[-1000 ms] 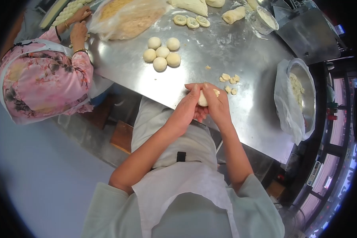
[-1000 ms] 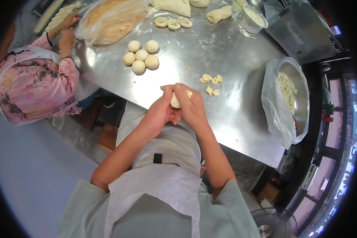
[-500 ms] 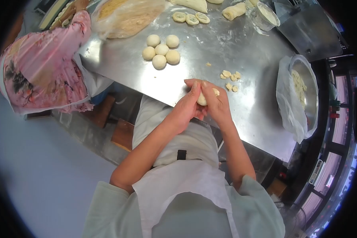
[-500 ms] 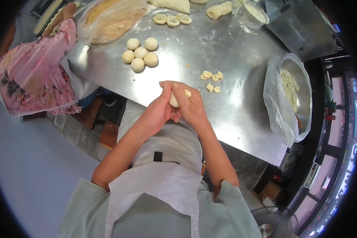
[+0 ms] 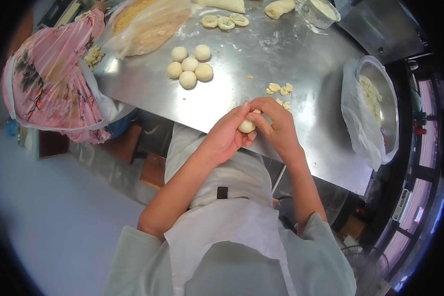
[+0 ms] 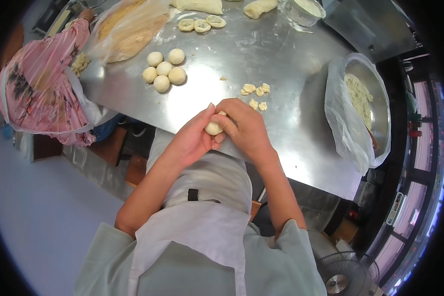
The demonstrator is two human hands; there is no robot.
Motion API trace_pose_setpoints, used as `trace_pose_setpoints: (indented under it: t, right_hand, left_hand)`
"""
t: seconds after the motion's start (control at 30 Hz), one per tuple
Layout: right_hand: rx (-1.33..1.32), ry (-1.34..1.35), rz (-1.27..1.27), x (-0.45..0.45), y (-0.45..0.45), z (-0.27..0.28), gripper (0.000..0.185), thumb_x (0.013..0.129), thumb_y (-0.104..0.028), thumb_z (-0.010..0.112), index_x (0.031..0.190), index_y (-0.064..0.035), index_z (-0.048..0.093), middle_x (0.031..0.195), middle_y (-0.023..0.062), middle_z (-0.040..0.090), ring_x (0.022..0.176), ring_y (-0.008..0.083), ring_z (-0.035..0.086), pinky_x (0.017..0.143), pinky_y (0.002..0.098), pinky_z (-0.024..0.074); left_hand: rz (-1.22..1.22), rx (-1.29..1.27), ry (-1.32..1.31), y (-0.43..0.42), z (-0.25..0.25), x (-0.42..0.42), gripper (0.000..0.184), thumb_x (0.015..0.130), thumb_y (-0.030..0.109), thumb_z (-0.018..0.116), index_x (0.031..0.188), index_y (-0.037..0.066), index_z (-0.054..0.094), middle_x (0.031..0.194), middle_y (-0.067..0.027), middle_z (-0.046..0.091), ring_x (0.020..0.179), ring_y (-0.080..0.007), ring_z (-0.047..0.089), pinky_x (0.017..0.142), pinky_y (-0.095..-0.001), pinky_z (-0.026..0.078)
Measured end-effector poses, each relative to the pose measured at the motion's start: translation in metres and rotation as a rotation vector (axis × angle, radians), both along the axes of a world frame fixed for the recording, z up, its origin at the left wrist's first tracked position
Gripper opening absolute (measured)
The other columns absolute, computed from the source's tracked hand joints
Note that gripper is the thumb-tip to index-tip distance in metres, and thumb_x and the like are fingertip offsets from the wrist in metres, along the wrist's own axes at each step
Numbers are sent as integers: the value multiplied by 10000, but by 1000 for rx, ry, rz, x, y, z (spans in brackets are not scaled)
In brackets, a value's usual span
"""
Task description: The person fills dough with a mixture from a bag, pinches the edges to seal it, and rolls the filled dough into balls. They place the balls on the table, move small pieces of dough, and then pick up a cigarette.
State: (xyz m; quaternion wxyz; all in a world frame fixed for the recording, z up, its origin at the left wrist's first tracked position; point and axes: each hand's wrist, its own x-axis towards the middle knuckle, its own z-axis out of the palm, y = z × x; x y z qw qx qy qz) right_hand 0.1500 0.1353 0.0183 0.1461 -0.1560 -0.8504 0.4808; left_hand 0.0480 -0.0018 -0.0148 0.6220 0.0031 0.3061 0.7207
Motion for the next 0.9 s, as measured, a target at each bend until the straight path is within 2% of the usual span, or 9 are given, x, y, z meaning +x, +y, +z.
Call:
trace_pose_setpoints:
  t: [0.07,0.17,0.27,0.33,0.37,0.47,0.63,0.77,0.9]
  right_hand:
    - [99,-44,-41,2,-3,-3,190,970,-183,705,896,-24,632,942,86,665,840,259,660,736,372,515]
    - [323,54,-33,5,1,-16,252,967,-223,720,854,-39,589,818,97,625,721,292,625,655,413,493]
    - [150,-35,-145,6,-2,-20,251,980,-251,714,873,-59,593,724,113,600,649,305,606,616,429,476]
    - [319,-101,-301,-4,5,-31,248,994,-255,699,876,-61,601,711,129,606,635,316,607,615,424,480]
    - [406,-134,-381,-9,11,-36,247,1001,-257,692,878,-62,605,705,137,609,627,322,607,614,422,483]
    - [151,-87,-616,-8,35,-38,212,1013,-250,675,929,-57,648,759,134,664,656,311,636,633,411,494]
    - [191,11,-587,7,55,-39,200,1002,-234,700,1023,-34,698,806,113,676,699,244,623,674,375,499]
    - [42,-61,-596,13,60,-42,206,1002,-210,706,994,-4,700,860,105,670,731,216,589,704,341,495]
    - [179,128,-598,11,62,-47,223,1020,-219,677,1017,0,712,966,99,694,859,231,620,802,356,496]
  left_hand:
    - [-50,-53,24,3,1,3,296,1130,305,413,1138,71,593,898,-33,621,680,-132,581,577,-281,467]
    - [-139,-114,123,3,8,3,278,1115,286,431,1097,65,600,889,-44,630,657,-128,573,552,-278,458]
    - [-186,-117,242,2,10,2,283,1107,282,443,1063,56,608,897,-59,645,659,-128,580,548,-274,459]
    - [-227,-110,337,0,9,-2,307,1111,300,447,1044,51,612,904,-68,655,665,-131,588,553,-273,463]
    - [-224,-67,273,-2,11,-2,320,1116,315,445,1059,48,612,927,-77,655,697,-138,597,577,-276,471]
    - [-148,34,76,-4,18,-2,350,1128,345,443,1106,38,610,1015,-105,654,809,-166,624,674,-294,507]
    - [75,193,-240,-8,-12,-7,327,1131,279,458,1236,-1,592,1218,-164,628,1064,-253,644,946,-379,563]
    - [115,232,-268,-6,-13,-4,384,1117,210,470,1415,-29,503,1346,-210,596,1214,-326,626,1069,-439,540]
    - [133,238,-243,-4,-5,-2,501,1089,131,464,1552,-29,358,1498,-249,483,1378,-384,519,1163,-486,463]
